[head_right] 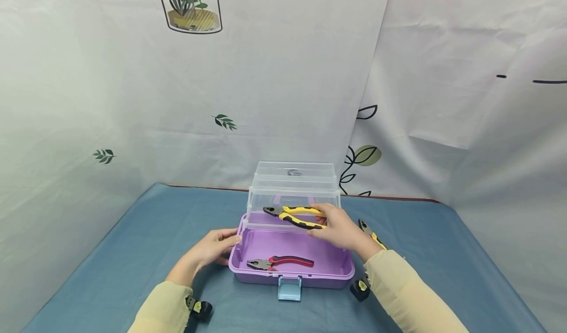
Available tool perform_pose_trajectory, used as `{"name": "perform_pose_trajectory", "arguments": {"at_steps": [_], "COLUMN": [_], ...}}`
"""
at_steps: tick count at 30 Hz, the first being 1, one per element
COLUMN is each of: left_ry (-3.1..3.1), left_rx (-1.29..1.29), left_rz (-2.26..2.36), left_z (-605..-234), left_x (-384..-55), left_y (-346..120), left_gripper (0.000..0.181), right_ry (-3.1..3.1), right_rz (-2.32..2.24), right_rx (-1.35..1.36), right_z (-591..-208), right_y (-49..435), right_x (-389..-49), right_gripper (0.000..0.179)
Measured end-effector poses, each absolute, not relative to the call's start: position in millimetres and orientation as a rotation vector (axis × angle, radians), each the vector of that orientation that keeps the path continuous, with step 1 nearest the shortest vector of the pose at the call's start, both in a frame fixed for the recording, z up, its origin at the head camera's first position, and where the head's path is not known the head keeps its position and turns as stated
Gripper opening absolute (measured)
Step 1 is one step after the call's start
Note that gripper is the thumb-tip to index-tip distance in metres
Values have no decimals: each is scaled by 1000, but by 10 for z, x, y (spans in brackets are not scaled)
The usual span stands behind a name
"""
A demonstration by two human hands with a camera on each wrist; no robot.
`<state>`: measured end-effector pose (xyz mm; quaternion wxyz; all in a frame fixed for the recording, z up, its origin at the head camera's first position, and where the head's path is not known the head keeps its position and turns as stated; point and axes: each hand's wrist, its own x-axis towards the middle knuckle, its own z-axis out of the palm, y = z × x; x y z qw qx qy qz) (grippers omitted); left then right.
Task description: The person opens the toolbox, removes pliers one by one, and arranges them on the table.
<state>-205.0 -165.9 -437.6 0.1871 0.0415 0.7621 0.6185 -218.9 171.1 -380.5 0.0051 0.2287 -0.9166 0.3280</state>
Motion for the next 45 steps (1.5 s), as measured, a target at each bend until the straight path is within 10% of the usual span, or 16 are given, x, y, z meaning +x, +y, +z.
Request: {"name": "perform_pose_trajectory", "arguments": {"at_steps": [45], "left_ry": [2187], "left_rx": [124], "left_rz": [1742], "left_z": [-4399], "left_x": [-2032], "left_y": [-1660], "left_gripper": [57], "right_ry": [-2692], "right_rz": [1063], "right_rx": [620], "right_z": [-3846], "right_y": [1903], "right_x": [-1934], "right_gripper": [60]}}
